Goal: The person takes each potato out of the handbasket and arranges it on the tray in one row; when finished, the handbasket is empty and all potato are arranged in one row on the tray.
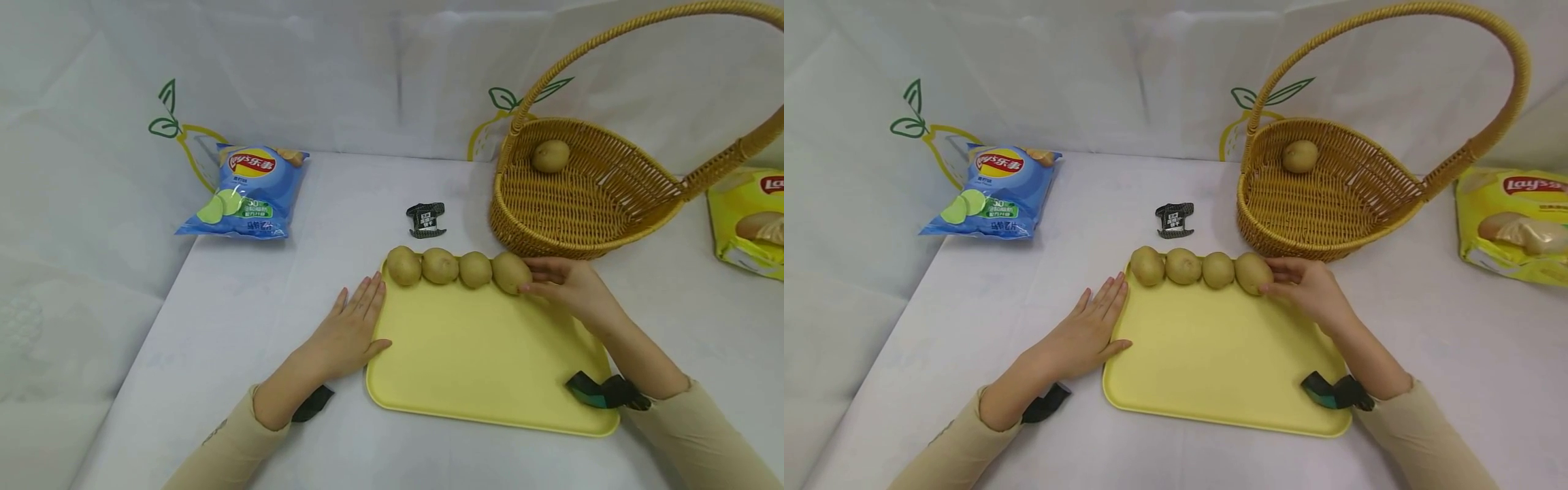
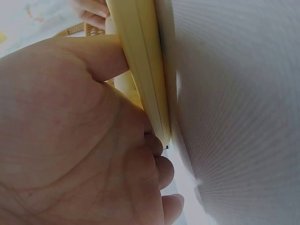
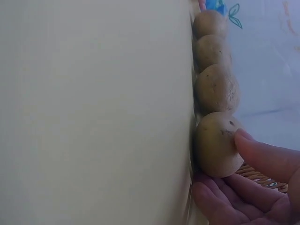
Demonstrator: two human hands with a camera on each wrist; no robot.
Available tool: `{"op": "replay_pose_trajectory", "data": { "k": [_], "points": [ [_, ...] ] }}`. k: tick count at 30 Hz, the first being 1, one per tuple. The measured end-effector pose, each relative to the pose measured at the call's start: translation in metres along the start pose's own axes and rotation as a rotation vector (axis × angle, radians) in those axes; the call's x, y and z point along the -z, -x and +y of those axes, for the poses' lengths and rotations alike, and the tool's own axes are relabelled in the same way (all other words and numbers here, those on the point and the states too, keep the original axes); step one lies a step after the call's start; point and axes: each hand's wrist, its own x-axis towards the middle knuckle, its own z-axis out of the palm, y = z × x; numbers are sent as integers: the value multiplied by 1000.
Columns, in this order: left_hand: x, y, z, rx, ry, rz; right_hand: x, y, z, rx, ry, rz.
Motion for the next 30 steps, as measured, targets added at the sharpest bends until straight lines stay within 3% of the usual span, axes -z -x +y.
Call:
{"op": "replay_pose_trajectory", "data": {
  "k": [8,15,22,26,30],
  "points": [
    [0,-1,0,1,5,2,8,7,2,36,51,-5],
    [0,0,0,1,10,0,32,20,-10,106,132,-74],
    [0,0,0,2,8,5,61,15,-36,280,88,-127],
    [-1,0,-1,-4,2,9,75,2,-51,335,73,-73],
    [-3,-1,-1,-4,-4,9,91,-20,-57,271,90,13]
  ]
}}
